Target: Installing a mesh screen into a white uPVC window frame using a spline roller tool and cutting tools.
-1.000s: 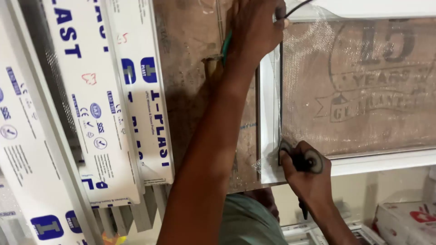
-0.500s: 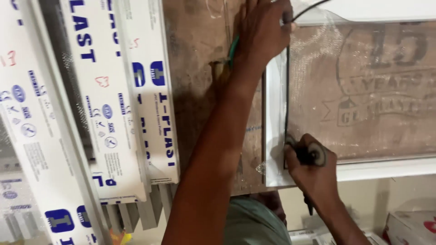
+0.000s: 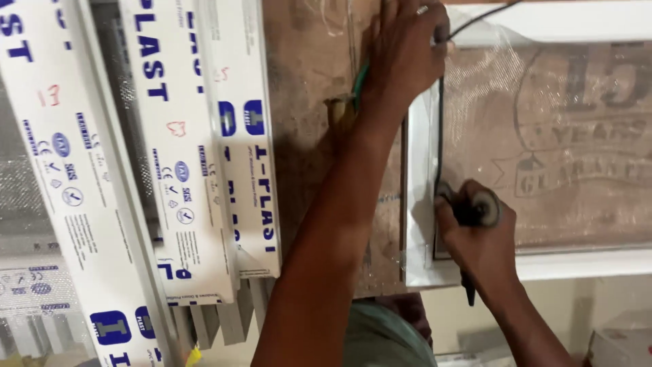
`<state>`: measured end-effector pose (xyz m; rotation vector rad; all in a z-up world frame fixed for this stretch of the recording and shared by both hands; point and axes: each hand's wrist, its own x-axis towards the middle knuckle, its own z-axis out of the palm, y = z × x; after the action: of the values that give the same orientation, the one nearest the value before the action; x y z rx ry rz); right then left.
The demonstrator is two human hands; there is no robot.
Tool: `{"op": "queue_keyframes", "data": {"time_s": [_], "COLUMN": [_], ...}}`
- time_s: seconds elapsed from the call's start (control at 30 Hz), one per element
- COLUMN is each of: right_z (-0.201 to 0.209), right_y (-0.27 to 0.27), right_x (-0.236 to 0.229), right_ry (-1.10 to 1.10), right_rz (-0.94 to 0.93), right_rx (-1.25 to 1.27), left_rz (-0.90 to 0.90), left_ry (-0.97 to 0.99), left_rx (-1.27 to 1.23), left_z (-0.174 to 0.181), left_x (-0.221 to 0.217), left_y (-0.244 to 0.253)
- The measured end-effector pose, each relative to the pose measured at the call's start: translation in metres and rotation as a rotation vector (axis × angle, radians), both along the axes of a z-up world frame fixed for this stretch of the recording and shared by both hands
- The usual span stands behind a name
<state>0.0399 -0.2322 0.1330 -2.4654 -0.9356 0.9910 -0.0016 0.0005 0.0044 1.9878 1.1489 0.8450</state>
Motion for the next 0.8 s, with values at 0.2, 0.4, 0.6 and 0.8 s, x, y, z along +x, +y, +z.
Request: {"op": "queue_keyframes", "data": {"time_s": [0.2, 0.4, 0.6, 0.8], "right_z": [-0.011, -0.008, -0.003, -0.024], "right_y": [-0.010, 0.006, 0.022, 0.018], "right_x": [0.008, 0.008, 0.013, 0.022], "right_ry": [0.008, 0.093, -0.002, -0.035], "right_rz": [0.093, 0.018, 0.024, 0.034], "right_rx": [0.188, 0.084, -0.020, 0.085], "left_rz": [0.035, 0.078, 0.072, 0.022], "left_ry": [0.055, 0.074, -0.009, 0.054], "left_rx": [-0.072, -0.021, 0.134, 0.050], "left_z": [-0.003, 0.000, -0.001, 0.001], "left_x": [0.002, 0.003, 0.007, 0.005], "left_y": [0.006, 0.015, 0.011, 0.001]}}
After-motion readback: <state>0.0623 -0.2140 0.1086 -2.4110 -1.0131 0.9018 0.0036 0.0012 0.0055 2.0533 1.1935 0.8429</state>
